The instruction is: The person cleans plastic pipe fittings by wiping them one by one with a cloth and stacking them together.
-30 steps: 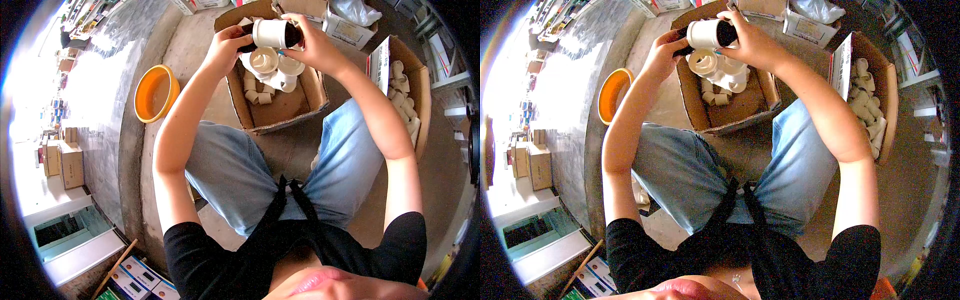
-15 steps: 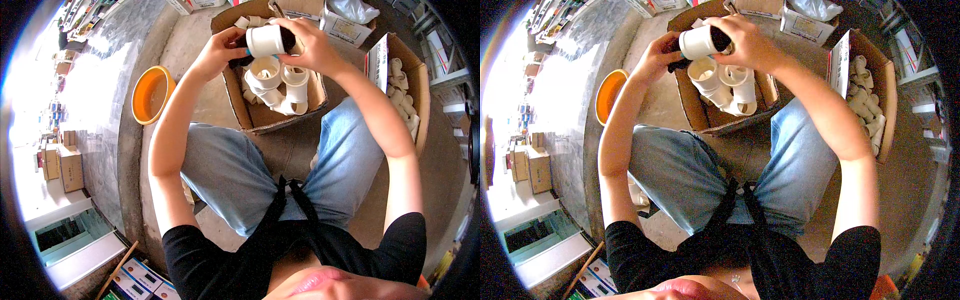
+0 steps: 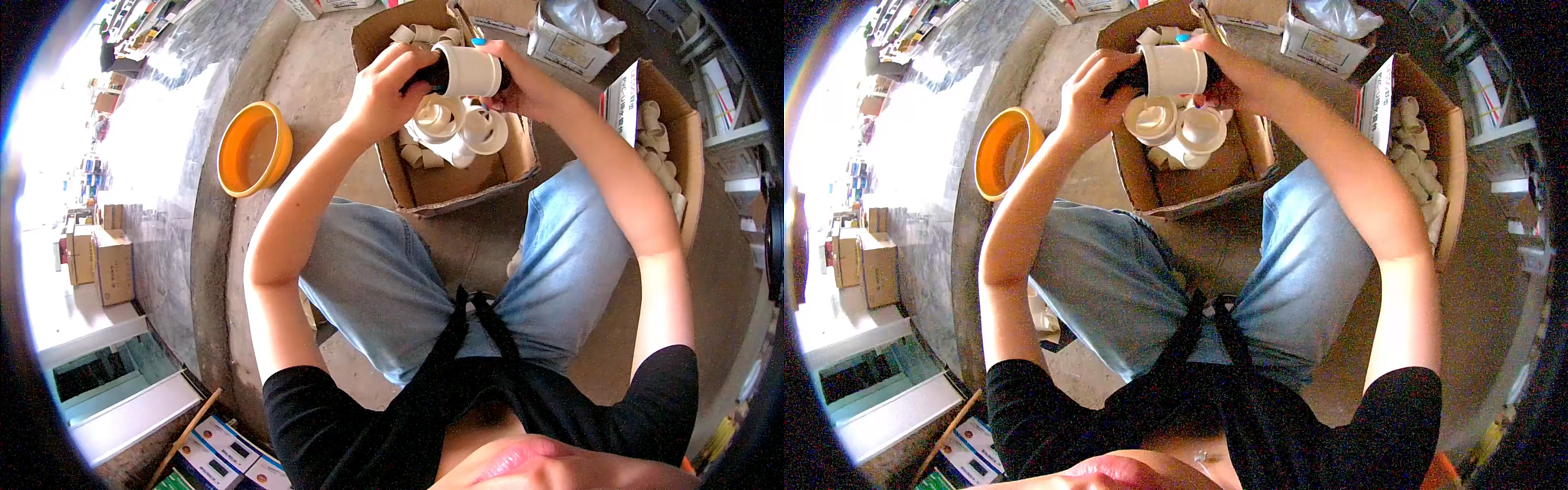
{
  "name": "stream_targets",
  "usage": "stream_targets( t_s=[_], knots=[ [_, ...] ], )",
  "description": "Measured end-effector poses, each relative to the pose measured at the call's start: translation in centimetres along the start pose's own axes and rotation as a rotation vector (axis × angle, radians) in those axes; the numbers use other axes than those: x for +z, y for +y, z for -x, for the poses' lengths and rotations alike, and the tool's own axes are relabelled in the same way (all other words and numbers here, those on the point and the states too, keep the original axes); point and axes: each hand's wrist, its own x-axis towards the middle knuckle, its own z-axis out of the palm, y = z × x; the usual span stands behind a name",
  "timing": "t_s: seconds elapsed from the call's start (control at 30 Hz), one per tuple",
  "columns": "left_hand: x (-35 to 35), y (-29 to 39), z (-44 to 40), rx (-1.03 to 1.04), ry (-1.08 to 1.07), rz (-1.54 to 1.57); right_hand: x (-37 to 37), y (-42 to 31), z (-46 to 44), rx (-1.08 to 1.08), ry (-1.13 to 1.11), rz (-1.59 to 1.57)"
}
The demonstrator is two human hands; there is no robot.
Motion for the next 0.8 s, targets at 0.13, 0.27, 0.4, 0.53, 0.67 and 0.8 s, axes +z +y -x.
stream_targets(
  t_s=[0.13, 0.27, 0.4, 0.53, 0.67, 0.8],
  knots=[
    [0.4, 0.5, -0.7, -0.185, 0.087, 0.092, -1.1, -0.3, -0.9, -0.083, -0.041, 0.129],
    [1.7, -0.5, -1.1, -0.598, 0.233, 0.67, -1.3, -0.6, -1.2, -0.649, 0.118, 0.466],
    [1.4, -1.4, -1.3, -0.867, 0.2, 1.085, -1.1, -1.9, 0.7, -0.955, 0.278, 1.065],
    [1.6, -1.9, -0.8, -0.95, 0.076, 1.171, -2.6, -1.7, 0.1, -1.107, 0.284, 1.306],
    [1.6, -2.2, -0.4, -0.89, 0.003, 1.053, -2.6, -1.6, 0.4, -1.095, 0.299, 1.335],
    [1.9, -2.1, -0.2, -0.68, 0.022, 0.975, -2.4, -1.0, 0.1, -0.944, 0.37, 1.154]
  ],
)
